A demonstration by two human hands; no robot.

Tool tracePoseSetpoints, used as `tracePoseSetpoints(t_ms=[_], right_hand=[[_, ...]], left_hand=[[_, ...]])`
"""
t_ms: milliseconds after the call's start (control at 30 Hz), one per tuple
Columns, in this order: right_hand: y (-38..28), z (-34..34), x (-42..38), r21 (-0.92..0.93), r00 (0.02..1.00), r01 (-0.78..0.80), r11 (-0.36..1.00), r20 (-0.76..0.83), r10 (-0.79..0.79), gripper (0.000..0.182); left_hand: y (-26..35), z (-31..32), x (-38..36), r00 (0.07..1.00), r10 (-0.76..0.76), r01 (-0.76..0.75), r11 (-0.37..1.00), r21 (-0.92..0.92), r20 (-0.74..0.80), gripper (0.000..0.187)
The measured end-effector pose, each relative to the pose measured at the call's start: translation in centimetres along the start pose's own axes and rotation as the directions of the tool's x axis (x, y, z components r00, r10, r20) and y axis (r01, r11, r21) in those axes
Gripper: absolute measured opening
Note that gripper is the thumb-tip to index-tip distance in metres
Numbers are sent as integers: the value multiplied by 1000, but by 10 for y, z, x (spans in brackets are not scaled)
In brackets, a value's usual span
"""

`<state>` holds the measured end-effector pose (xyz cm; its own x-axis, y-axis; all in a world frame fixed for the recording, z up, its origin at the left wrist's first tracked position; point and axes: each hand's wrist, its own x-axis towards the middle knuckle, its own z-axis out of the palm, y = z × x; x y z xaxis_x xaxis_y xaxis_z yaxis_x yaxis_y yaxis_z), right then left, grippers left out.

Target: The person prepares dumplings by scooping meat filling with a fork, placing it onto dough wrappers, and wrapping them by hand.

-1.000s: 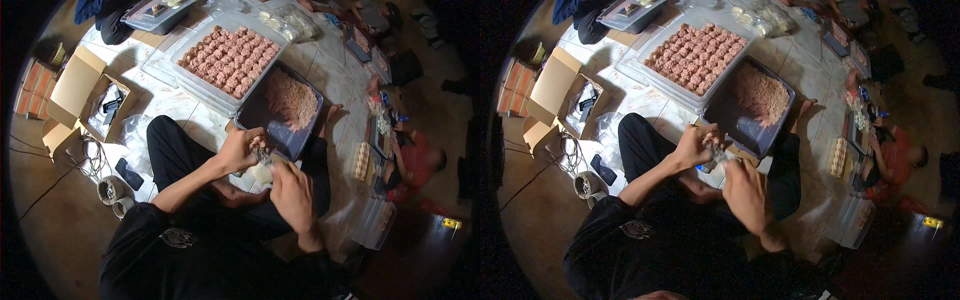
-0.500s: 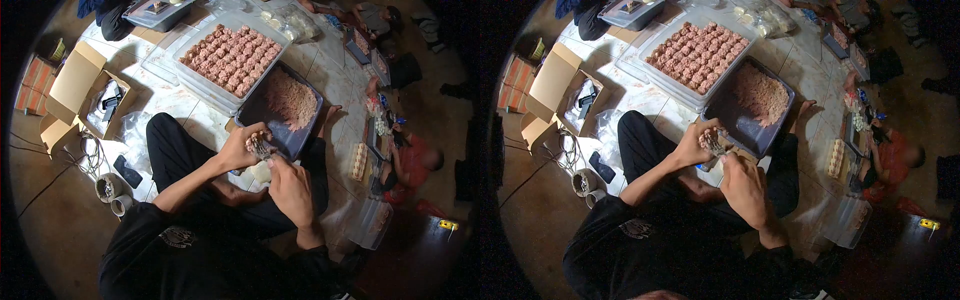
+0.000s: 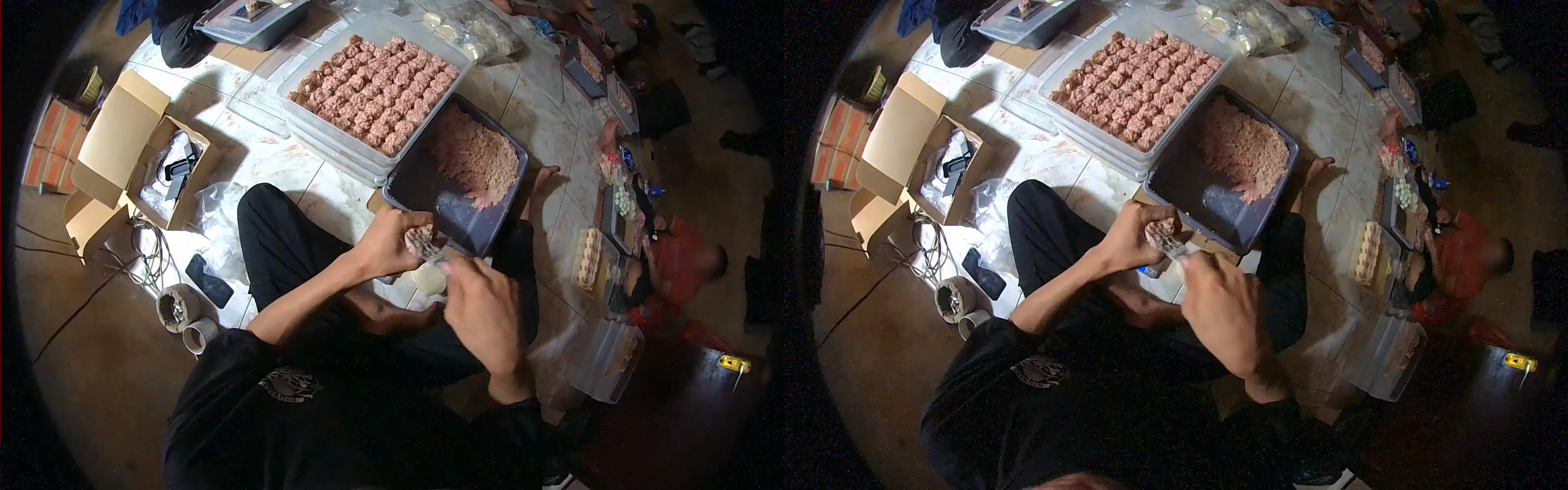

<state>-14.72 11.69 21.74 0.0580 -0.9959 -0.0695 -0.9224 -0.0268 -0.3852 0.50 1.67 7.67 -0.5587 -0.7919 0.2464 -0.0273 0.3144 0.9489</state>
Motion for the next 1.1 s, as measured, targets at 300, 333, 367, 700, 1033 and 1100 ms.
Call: tracePoseSetpoints(t_ms=[300, 333, 367, 700, 1033, 1100], right_hand=[[11, -38, -8, 102, 964, -70, 992, -247, 94, 9], [8, -31, -9, 129, 959, -19, 992, -278, 55, 9], [4, -16, -6, 163, 981, 98, 982, -184, -68, 10], [151, 196, -26, 168, 922, -373, 912, 180, 344, 41], [160, 263, -51, -118, 922, -359, 926, 109, 371, 25], [164, 256, -48, -100, 914, -373, 922, 131, 384, 19]], left_hand=[[2, -13, -11, 995, -50, 32, 981, -193, -90, 34], [11, -18, -9, 994, -41, 13, 966, -260, -104, 33], [23, -19, -5, 989, -150, 143, 953, -268, -6, 32], [-70, -34, -32, 921, -86, 80, 996, -30, -381, 27], [-192, 64, -79, 961, -276, 202, 681, 704, -9, 73], [-174, 60, -80, 973, -173, 232, 653, 721, -155, 84]])
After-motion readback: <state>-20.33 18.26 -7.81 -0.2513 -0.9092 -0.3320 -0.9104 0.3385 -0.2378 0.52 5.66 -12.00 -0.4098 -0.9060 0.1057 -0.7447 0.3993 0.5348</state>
